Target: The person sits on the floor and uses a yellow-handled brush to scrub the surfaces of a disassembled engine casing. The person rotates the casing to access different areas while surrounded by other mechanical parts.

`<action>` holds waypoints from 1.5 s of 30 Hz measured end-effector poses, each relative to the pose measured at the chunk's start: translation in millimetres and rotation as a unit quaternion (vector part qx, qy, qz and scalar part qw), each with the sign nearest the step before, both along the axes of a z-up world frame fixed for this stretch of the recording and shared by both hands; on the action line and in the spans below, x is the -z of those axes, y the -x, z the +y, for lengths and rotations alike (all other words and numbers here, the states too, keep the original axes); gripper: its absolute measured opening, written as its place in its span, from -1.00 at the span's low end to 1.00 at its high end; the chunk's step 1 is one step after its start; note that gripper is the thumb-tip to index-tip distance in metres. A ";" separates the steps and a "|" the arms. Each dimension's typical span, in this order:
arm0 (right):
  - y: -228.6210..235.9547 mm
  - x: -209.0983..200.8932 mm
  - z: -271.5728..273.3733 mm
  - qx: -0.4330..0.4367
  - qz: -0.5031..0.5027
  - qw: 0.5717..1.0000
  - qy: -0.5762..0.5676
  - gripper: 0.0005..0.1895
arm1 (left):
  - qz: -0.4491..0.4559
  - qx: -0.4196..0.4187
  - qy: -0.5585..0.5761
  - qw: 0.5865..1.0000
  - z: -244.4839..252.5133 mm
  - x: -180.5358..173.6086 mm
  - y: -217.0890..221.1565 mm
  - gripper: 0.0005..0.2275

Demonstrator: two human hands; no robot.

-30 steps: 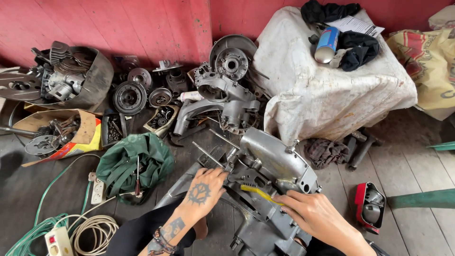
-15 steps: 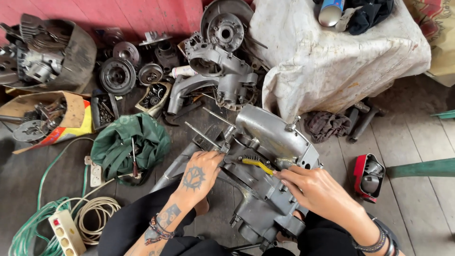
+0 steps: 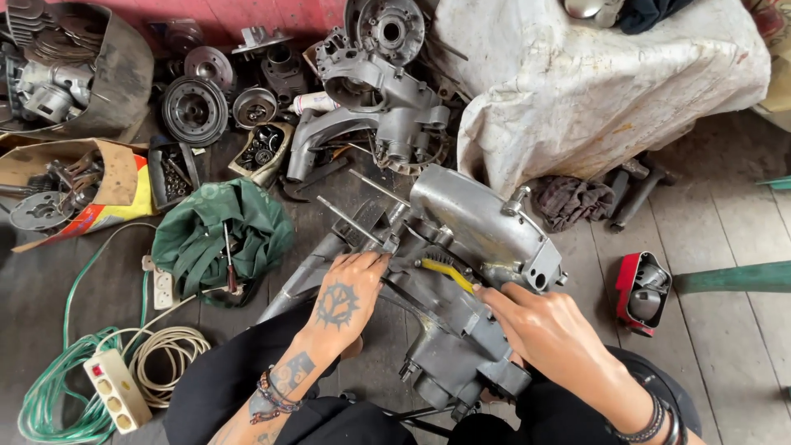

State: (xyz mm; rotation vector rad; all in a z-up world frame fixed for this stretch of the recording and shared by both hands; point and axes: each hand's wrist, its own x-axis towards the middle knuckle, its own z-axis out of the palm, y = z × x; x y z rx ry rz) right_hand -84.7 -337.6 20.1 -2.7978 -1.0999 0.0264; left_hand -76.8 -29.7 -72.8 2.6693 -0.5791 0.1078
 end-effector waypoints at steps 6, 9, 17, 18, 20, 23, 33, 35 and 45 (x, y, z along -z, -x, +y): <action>-13.8 -46.4 -2.5 0.009 0.156 0.985 -0.075 -0.79 | -0.002 0.001 -0.008 1.000 -0.8 -0.5 -0.8 -0.70; -4.3 -10.5 12.1 -0.011 0.076 0.993 -0.084 -0.77 | 0.003 0.006 -0.001 1.000 -0.8 -4.6 -1.7 -0.69; 14.4 39.7 24.0 0.013 -0.011 0.999 -0.031 -0.78 | -0.007 0.010 -0.039 0.999 0.9 -7.5 2.3 -0.66; 15.9 42.9 25.4 0.015 -0.021 0.998 -0.056 -0.81 | -0.008 0.011 -0.040 0.999 1.4 -7.1 2.6 -0.63; 17.3 40.3 25.5 0.019 -0.008 0.998 -0.063 -0.73 | -0.011 0.009 -0.051 0.999 1.3 -8.3 2.8 -0.63; 21.3 44.8 22.1 0.019 0.004 0.998 -0.060 -0.62 | -0.008 0.009 -0.068 0.998 0.5 -10.6 6.3 -0.60; 20.1 36.0 33.7 -0.003 -0.032 0.999 -0.021 -0.35 | -0.018 0.005 -0.057 0.998 -3.4 -10.6 6.7 -0.62; 18.7 30.0 33.8 0.005 -0.024 0.999 -0.025 -0.49 | -0.013 0.005 -0.060 0.998 -3.4 -7.2 8.1 -0.61; 6.7 4.6 -1.1 0.175 0.103 0.967 -0.156 -0.78 | -0.036 -0.009 -0.081 0.996 -4.6 -13.0 6.7 -0.65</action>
